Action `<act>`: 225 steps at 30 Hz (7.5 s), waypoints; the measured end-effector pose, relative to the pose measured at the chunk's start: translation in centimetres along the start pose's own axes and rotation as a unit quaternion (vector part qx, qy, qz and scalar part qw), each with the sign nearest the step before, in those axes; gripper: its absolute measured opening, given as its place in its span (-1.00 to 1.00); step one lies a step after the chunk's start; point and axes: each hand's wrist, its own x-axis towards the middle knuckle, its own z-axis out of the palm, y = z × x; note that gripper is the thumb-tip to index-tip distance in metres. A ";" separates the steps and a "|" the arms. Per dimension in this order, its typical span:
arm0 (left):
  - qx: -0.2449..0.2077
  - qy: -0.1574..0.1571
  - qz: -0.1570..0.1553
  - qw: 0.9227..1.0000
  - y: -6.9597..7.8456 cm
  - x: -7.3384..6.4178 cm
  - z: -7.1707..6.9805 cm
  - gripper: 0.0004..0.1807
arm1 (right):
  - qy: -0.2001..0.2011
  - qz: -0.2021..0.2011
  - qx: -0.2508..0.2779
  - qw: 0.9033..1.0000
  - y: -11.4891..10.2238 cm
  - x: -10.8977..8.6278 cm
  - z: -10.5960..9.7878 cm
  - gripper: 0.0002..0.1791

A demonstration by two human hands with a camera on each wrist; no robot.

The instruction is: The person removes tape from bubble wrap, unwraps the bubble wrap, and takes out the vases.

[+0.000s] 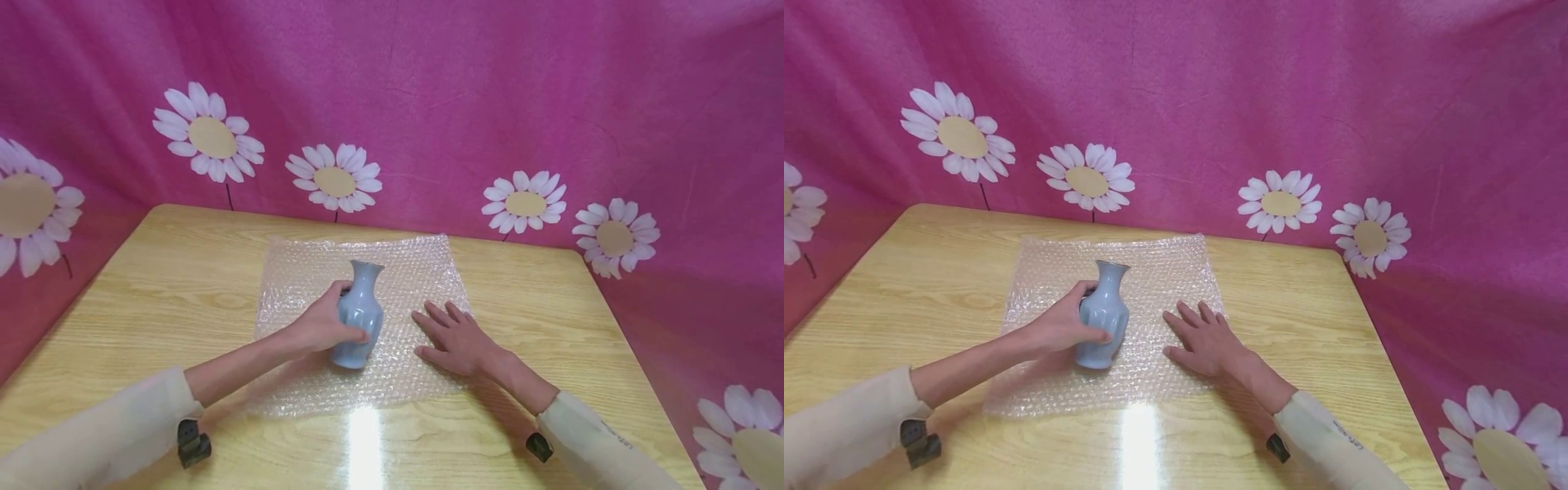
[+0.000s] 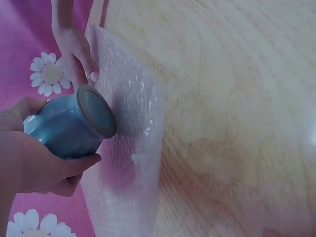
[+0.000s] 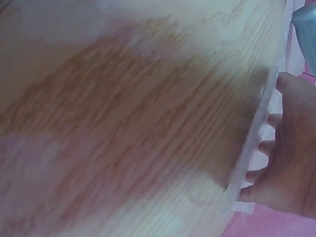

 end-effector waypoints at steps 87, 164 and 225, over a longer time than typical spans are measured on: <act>0.037 0.189 0.101 0.976 -1.8 2.9 -10.5 0.05 | -0.007 -0.002 -0.002 1.000 0.1 0.0 -0.1 -0.23; 0.059 0.384 0.139 0.911 -6.7 6.0 -15.4 -0.04 | -0.008 -0.002 0.005 1.000 -0.1 -0.2 -0.3 -0.24; 0.119 0.369 0.120 0.914 -8.0 4.0 -16.5 0.02 | -0.005 0.000 0.001 1.000 -0.1 0.1 -0.4 -0.23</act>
